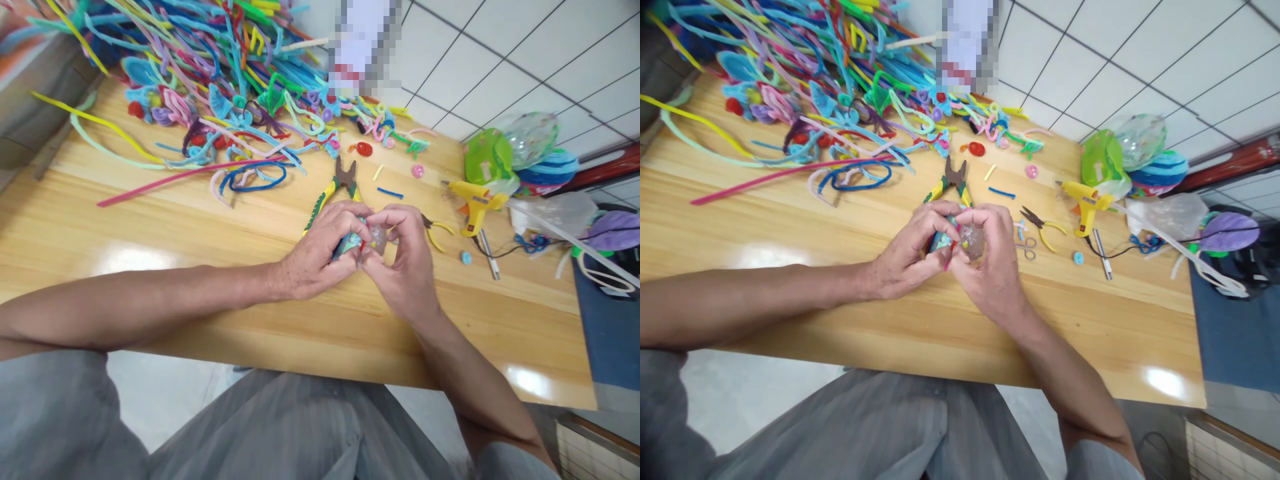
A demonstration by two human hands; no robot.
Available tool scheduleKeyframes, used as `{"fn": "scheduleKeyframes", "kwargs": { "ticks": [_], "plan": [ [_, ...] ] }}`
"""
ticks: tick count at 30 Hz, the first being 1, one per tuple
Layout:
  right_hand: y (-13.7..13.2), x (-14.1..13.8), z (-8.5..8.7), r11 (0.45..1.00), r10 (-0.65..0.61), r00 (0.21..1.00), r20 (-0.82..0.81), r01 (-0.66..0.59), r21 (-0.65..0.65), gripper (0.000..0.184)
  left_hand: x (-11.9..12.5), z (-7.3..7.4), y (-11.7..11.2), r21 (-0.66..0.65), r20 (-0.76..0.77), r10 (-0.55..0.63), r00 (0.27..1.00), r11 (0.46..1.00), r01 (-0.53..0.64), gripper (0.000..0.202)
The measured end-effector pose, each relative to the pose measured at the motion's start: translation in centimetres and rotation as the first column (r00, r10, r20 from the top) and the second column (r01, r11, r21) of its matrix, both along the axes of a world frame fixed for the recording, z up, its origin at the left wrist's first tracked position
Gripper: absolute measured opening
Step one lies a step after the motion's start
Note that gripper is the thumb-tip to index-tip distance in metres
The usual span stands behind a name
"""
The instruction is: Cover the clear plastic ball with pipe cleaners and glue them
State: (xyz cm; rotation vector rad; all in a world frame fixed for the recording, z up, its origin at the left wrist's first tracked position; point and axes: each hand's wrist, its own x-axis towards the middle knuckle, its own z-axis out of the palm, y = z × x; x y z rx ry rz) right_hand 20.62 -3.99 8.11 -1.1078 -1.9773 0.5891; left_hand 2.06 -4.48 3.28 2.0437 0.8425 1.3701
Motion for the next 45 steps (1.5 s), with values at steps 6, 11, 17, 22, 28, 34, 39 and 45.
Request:
{"fn": "scheduleKeyframes", "kwargs": {
  "ticks": [6, 11, 17, 22, 28, 34, 39, 45],
  "plan": [
    [-0.1, 0.3, -0.2, 1.0, -0.012, 1.0, 0.013, 0.012, -0.002, 0.044, 0.1, 0.3, 0.0, -0.022, 0.008, 0.035, 0.999, 0.999, -0.035, 0.017],
    [0.5, 0.8, -0.3, 0.994, 0.04, 0.999, -0.037, -0.043, -0.101, 0.039, 0.3, 0.3, 0.0, 0.001, 0.007, 0.058, 0.998, 0.998, -0.058, 0.021],
    [0.3, 0.5, -0.4, 0.997, 0.011, 0.997, -0.077, -0.017, -0.077, 0.041, 0.6, -0.4, 0.1, 0.044, 0.078, 0.038, 0.996, 0.998, -0.042, 0.029],
    [0.1, 0.2, -0.4, 0.997, -0.008, 0.997, -0.071, 0.002, -0.08, 0.042, 0.6, -0.7, 0.1, 0.071, 0.034, 0.064, 0.997, 0.995, -0.066, 0.028],
    [0.2, 0.0, -0.5, 0.994, -0.034, 0.996, -0.085, 0.025, -0.104, 0.041, 0.5, -0.9, 0.0, 0.061, 0.005, 0.05, 0.999, 0.997, -0.05, 0.03],
    [0.6, 0.6, -0.5, 0.979, -0.007, 0.989, -0.15, -0.024, -0.203, 0.037, 0.5, -0.7, 0.0, 0.063, 0.02, 0.04, 0.999, 0.997, -0.041, 0.025],
    [0.8, 0.3, -0.7, 0.982, -0.03, 0.987, -0.156, 0.0, -0.191, 0.033, 0.7, -0.6, 0.0, 0.086, 0.022, 0.053, 0.998, 0.995, -0.055, 0.025],
    [0.9, 0.1, -0.5, 0.976, -0.041, 0.987, -0.155, 0.006, -0.219, 0.037, 0.7, -0.6, 0.1, 0.091, 0.031, 0.033, 0.999, 0.995, -0.036, 0.03]
  ]
}}
